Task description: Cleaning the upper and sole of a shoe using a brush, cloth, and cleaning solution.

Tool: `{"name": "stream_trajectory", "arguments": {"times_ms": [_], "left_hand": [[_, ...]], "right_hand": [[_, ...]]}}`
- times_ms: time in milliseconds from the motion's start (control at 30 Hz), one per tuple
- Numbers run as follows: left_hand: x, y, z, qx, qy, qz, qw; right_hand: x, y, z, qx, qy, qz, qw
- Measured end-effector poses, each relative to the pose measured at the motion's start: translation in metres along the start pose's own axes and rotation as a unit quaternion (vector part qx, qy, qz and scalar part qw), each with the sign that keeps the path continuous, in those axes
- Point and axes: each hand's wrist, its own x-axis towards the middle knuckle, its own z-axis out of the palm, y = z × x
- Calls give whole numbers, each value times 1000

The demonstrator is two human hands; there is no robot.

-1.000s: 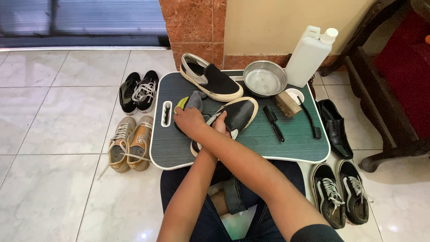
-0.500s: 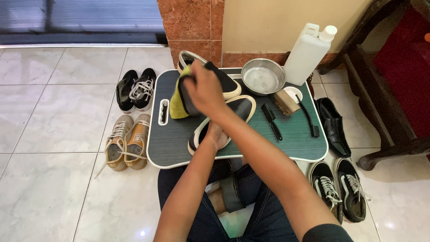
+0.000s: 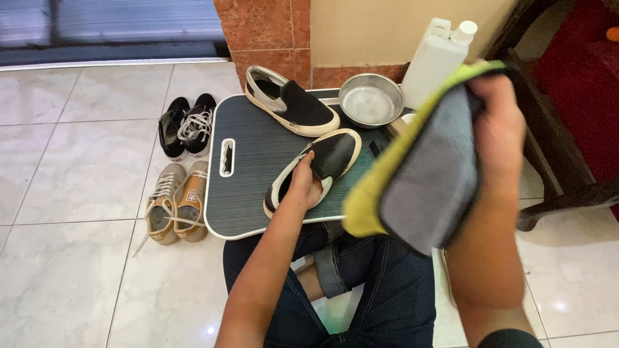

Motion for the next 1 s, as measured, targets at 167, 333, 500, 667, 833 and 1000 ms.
{"name": "stream_trajectory", "arguments": {"times_ms": [167,333,500,667,833,1000], "left_hand": [[-7,0,1,13,-4,10,1000],[-7,0,1,23,-9,8,1000],[-2,-5,1,34,-1,35,999],[29,-8,-17,52,-19,28,998],[31,-9,-18,67,-21,41,997],[23,-9,-13,49,-27,43,998]], "right_hand": [[-52,22,-34,92,32,50,994],[-57,60,-3,200,60,105,972],[-43,109,87,81,-30,-1,996],[-79,144,125,-254,-313,-140,904],[-93,196,138,-372,-223,-309,846],[-67,233,135,-384,-190,-378,821]]}}
